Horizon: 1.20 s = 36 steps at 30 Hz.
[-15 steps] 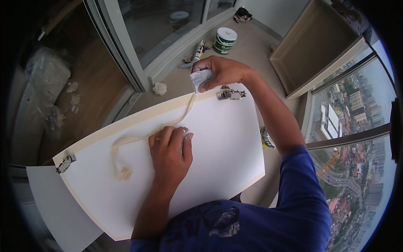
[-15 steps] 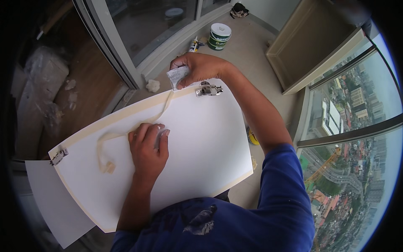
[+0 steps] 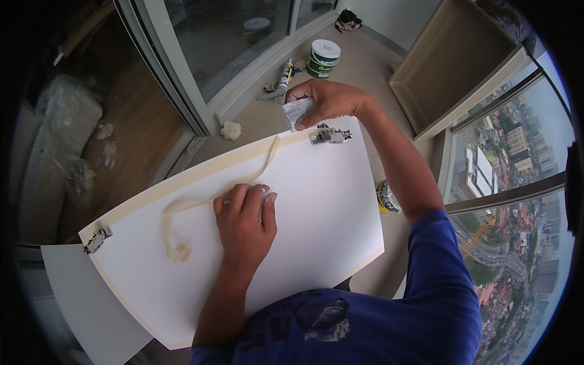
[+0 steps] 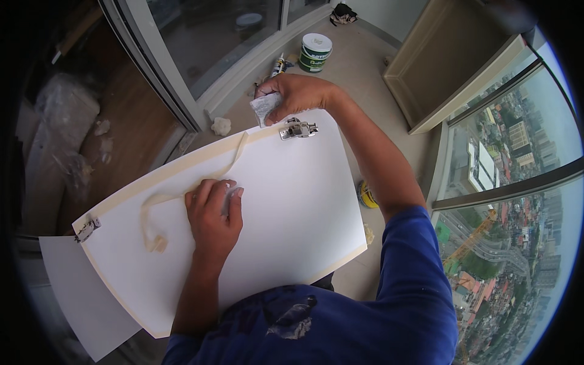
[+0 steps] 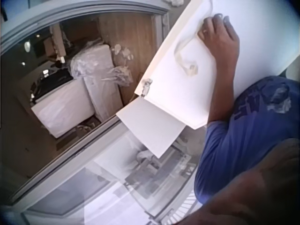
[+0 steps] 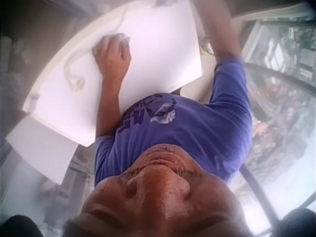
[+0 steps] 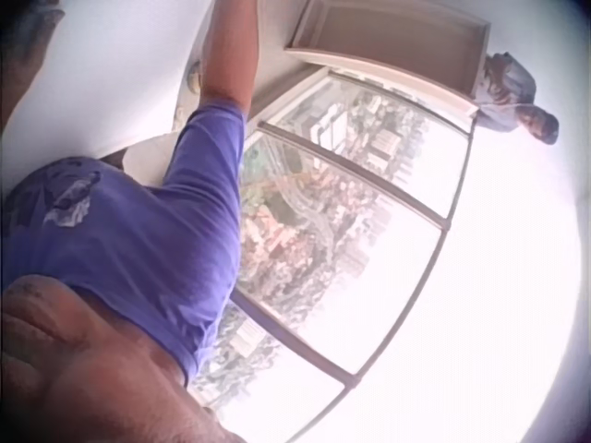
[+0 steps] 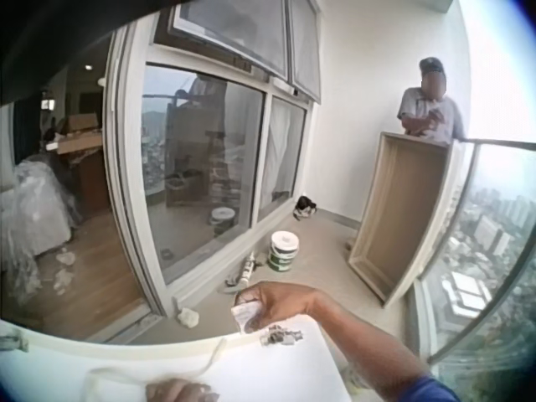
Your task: The person prepares a cabinet door hinge by removing masking tape and applying a sealant or glue from a small tube to the edge of a white panel.
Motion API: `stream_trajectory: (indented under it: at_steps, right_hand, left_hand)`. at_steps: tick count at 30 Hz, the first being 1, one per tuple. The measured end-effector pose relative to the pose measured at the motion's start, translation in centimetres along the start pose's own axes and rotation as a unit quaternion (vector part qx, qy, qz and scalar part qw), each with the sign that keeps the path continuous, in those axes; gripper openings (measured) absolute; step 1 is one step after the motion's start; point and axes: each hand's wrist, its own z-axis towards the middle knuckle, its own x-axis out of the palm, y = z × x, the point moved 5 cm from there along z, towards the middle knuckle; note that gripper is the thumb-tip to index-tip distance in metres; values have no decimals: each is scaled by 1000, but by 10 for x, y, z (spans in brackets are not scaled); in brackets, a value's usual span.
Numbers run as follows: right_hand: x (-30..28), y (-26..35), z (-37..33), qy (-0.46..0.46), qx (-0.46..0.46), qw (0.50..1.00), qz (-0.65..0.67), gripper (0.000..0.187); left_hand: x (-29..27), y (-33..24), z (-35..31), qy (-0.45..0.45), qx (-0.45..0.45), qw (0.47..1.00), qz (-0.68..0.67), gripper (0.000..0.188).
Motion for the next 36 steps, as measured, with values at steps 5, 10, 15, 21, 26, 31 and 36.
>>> stream_trajectory:
  at_steps: [5,10,15,21,26,31,36]
  right_hand:
    - [3,6,5,11,14,1000,-20,46]
    - [-17,-20,-17,-21,46,999,17,39]
    - [12,10,14,6,14,1000,15,45]
    - [-16,-37,-18,-7,44,996,74,37]
    - [-49,-74,-78,-154,72,975,147,28]
    - [-40,-58,-96,-183,57,969,156,23]
    - [-30,9,-72,-125,70,989,-26,24]
  left_hand:
    - [-5,2,-1,2,0,1000,4,13]
    - [-4,1,0,8,-5,1000,21,13]
    - [-4,2,-1,-2,7,1000,11,13]
    - [-6,1,-1,1,0,1000,15,12]
    - [-6,1,-2,-14,10,999,27,12]
    - [0,-3,-1,-12,10,1000,16,12]
    - [-5,4,-6,-12,8,1000,21,12]
